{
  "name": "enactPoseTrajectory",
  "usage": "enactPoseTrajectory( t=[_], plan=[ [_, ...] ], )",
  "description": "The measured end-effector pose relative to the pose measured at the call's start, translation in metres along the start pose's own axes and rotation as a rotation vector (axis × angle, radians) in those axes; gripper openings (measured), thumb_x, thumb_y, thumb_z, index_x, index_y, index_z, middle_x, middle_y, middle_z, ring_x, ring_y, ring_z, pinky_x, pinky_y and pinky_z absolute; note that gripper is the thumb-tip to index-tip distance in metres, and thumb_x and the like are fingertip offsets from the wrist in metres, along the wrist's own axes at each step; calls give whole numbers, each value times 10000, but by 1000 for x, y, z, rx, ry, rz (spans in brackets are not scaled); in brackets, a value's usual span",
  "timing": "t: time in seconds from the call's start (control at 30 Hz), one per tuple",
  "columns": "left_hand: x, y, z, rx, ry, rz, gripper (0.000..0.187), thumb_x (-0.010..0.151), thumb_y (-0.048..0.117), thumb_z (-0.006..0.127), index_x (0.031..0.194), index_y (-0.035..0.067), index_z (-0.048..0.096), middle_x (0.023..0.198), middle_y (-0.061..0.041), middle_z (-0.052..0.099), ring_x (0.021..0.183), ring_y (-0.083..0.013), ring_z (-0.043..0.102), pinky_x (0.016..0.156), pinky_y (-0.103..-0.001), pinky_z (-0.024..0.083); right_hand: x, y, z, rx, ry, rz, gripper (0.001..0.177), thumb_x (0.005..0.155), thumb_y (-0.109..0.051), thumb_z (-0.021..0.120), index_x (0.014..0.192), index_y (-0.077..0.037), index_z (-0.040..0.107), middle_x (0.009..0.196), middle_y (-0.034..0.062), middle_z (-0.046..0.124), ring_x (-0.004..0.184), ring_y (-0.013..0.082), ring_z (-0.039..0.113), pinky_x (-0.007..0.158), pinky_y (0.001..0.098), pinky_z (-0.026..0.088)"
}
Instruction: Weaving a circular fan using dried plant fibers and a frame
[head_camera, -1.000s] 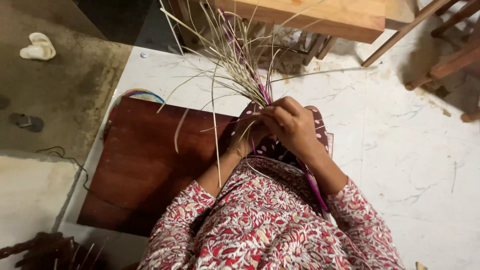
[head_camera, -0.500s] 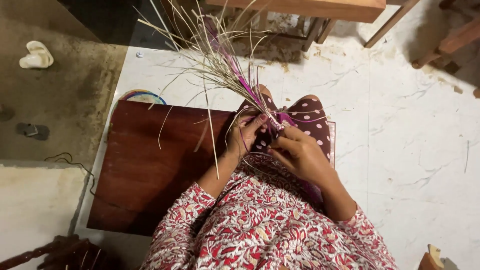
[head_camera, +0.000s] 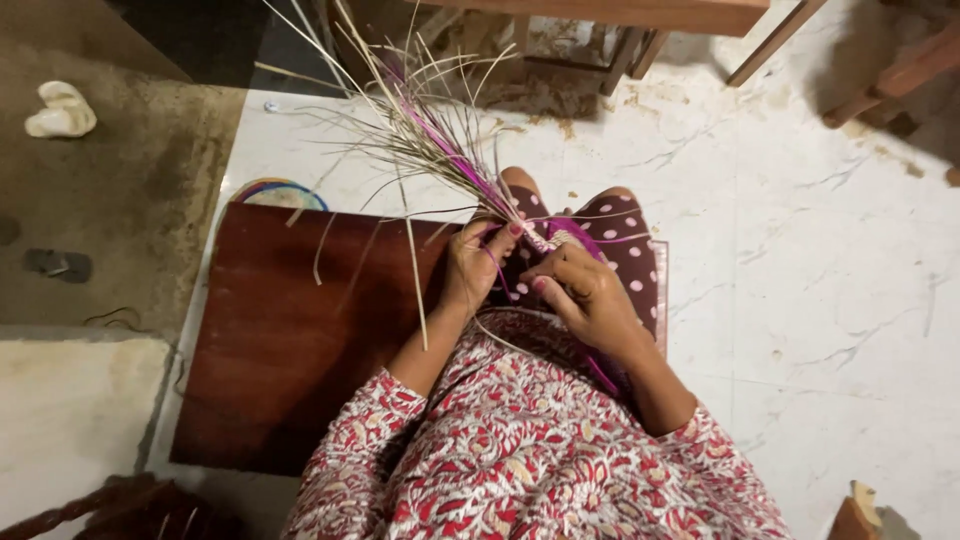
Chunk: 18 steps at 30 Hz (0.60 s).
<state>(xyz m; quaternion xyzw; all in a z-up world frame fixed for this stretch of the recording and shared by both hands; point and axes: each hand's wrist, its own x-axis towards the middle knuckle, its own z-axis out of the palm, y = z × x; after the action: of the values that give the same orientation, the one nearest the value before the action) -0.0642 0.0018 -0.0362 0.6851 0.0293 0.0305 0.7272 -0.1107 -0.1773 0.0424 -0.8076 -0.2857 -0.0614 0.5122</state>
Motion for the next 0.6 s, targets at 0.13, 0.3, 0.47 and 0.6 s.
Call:
enactPoseTrajectory(
  t=[0.13, 0.3, 0.47, 0.6],
  plan=[
    [10, 19, 5, 10, -17, 26, 288, 931, 289, 782, 749, 74, 722, 626, -42, 630, 638, -110, 609, 595, -240, 547, -3, 27, 7, 20, 48, 18, 183, 1010, -187, 628, 933, -80, 754, 882, 114, 699, 790, 303, 697, 712, 370, 543],
    [16, 38, -6, 202, -83, -56, 350, 917, 368, 783, 736, 76, 720, 605, -81, 648, 634, -163, 611, 662, -324, 568, -8, 42, 22, -46, 21, 36, 141, 979, -165, 663, 912, -57, 725, 859, 159, 680, 770, 378, 672, 706, 457, 542],
    [41, 5, 3, 94, -98, -99, 353, 886, 405, 816, 744, 94, 731, 626, -58, 669, 665, -148, 642, 698, -324, 561, 6, 59, 33, -132, 11, 32, 106, 967, -171, 669, 966, -90, 737, 849, 138, 651, 777, 362, 673, 708, 442, 555],
    [75, -47, 11, -193, -74, -197, 305, 855, 331, 854, 803, 68, 709, 664, -55, 667, 691, -130, 644, 702, -261, 577, 16, 88, 44, -174, 84, 10, 118, 979, -178, 663, 1006, -103, 750, 823, 124, 601, 763, 343, 651, 690, 423, 551]
  ],
)
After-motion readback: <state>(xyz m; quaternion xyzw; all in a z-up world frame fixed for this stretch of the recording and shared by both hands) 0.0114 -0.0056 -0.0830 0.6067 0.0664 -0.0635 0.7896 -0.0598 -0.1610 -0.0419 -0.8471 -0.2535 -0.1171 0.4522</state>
